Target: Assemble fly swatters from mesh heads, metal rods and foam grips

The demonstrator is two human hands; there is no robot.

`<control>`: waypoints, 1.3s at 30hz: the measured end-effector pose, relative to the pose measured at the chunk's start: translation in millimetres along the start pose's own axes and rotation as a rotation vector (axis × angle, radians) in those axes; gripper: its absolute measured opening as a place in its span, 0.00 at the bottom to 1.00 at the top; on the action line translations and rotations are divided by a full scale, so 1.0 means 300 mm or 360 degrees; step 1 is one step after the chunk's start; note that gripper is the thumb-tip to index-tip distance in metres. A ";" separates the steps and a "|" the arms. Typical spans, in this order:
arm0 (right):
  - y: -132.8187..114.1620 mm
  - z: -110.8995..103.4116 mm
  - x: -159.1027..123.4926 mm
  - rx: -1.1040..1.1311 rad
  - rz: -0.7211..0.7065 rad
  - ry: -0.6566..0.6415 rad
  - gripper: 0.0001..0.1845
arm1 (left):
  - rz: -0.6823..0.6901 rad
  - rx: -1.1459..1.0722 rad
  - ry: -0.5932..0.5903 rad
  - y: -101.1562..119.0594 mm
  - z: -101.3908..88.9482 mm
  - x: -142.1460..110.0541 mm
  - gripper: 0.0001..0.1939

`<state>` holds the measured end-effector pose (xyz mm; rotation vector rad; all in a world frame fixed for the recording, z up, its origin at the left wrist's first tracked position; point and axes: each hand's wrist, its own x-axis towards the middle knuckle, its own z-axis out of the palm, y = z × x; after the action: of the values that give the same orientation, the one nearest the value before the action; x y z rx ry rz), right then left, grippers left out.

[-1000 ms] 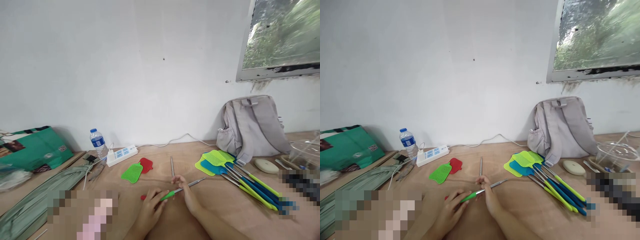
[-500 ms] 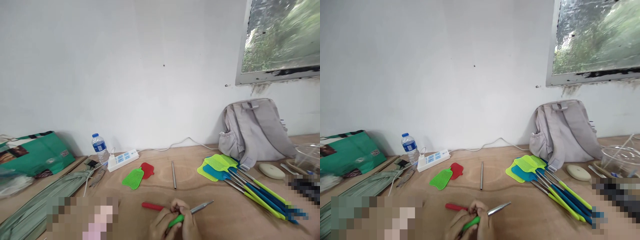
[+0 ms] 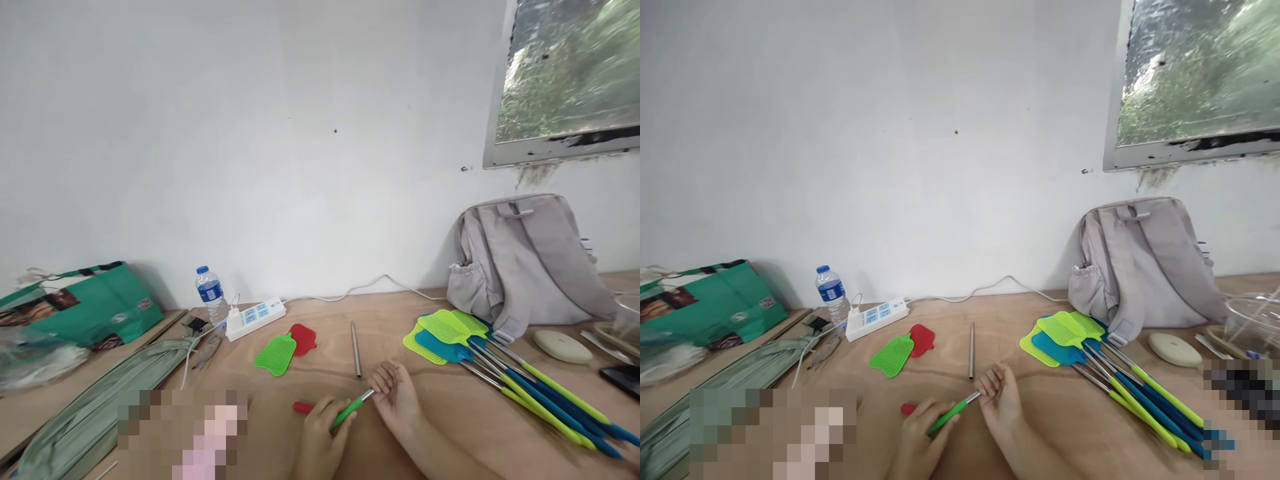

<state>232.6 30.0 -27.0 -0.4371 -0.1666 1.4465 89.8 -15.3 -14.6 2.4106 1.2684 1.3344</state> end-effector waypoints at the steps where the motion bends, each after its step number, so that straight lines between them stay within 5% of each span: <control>1: -0.002 -0.010 0.004 0.0042 -0.0021 0.0010 0.21 | 0.0041 0.0004 0.0012 0.006 0.010 -0.004 0.09; 8: 0.026 -0.038 -0.002 -0.0124 -0.0205 -0.0165 0.24 | 0.0240 0.0087 0.0146 0.017 0.050 -0.033 0.12; 16: 0.045 0.054 -0.080 -0.0663 -0.0184 -0.0300 0.19 | 0.0200 0.0107 0.0206 0.005 0.047 -0.030 0.08; 22: 0.000 0.108 -0.067 -0.0787 0.0041 -0.0407 0.19 | -0.0178 0.0020 0.0315 -0.016 0.001 -0.041 0.14; 27: -0.119 0.125 0.027 -0.0897 0.0306 -0.0251 0.19 | -0.0473 0.0135 0.0370 -0.168 -0.099 0.129 0.16; 33: -0.253 0.141 0.058 -0.1605 0.0177 -0.0247 0.09 | -0.1005 0.0914 -0.0290 -0.388 -0.112 0.277 0.25; 36: -0.302 0.135 0.030 -0.1942 -0.0136 -0.0519 0.06 | -0.1282 0.1030 -0.0553 -0.404 -0.095 0.294 0.25; 39: -0.339 0.135 0.004 -0.2274 -0.0333 -0.0708 0.04 | -0.1266 0.1036 -0.0664 -0.385 -0.086 0.306 0.21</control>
<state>311.4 32.5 49.1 -1.1754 -1.5975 0.9892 24.1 117.1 8.6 1.8912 2.3749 0.2036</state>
